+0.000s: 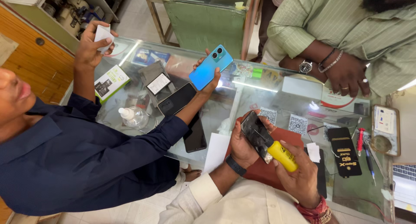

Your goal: The person applies adhesive to the edges of a disassembled smartphone and uses a metal tool to adjust internal components. The person handles the phone and tools while another person cleans a separate phone nearby.

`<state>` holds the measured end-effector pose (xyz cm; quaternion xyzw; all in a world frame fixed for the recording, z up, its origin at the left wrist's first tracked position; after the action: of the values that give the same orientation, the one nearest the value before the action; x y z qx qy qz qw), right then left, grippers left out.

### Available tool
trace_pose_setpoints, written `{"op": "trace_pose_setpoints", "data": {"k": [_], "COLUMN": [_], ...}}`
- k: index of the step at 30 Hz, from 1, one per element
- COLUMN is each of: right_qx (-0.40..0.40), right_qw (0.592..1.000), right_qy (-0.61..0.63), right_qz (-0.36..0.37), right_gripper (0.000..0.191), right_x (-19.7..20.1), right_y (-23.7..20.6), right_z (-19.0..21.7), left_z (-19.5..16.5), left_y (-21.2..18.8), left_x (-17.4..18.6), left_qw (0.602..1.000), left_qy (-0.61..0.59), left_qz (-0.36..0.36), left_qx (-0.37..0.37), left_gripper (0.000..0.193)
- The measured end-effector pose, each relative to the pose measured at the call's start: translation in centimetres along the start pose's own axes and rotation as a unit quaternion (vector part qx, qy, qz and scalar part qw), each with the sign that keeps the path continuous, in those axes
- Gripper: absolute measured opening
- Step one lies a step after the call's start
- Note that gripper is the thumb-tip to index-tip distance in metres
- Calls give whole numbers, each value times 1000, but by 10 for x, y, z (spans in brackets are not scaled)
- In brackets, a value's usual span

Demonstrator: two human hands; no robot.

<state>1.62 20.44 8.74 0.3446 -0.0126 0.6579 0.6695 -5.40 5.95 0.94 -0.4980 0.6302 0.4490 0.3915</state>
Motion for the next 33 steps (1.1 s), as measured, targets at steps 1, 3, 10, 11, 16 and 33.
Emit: {"op": "trace_pose_setpoints", "data": {"k": [1, 3, 10, 11, 16, 33], "right_qx": [8, 18, 26, 27, 51, 70], "right_qw": [1000, 1000, 998, 998, 997, 995], "right_qy": [5, 10, -5, -7, -20, -34], "right_qz": [6, 20, 51, 52, 56, 58], "right_gripper": [51, 51, 49, 49, 48, 45], "right_x": [2, 5, 5, 4, 1, -4], "right_y": [2, 4, 4, 6, 10, 8], "right_z": [2, 5, 12, 13, 18, 21], "left_z": [0, 0, 6, 5, 4, 4], "left_y": [-1, -2, -8, -8, -9, -15], "left_x": [0, 2, 10, 9, 8, 14], "left_qw": [1000, 1000, 1000, 1000, 1000, 999], "left_qy": [-3, -6, 1, 3, 0, 18], "left_qz": [-4, 7, 24, 25, 29, -17], "left_qx": [4, -1, -17, -17, -3, -21], "left_gripper": [70, 69, 69, 69, 71, 65]}}
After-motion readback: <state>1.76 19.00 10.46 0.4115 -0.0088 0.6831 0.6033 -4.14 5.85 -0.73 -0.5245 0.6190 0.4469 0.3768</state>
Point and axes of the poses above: each hand's wrist, its own y-axis towards the middle knuckle, its own x-axis out of the back of the hand, z = x × y, the point moved 1 cm from there along y, towards the middle knuckle, and after that the axes turned 4 degrees about y, right-handed, at the moved point
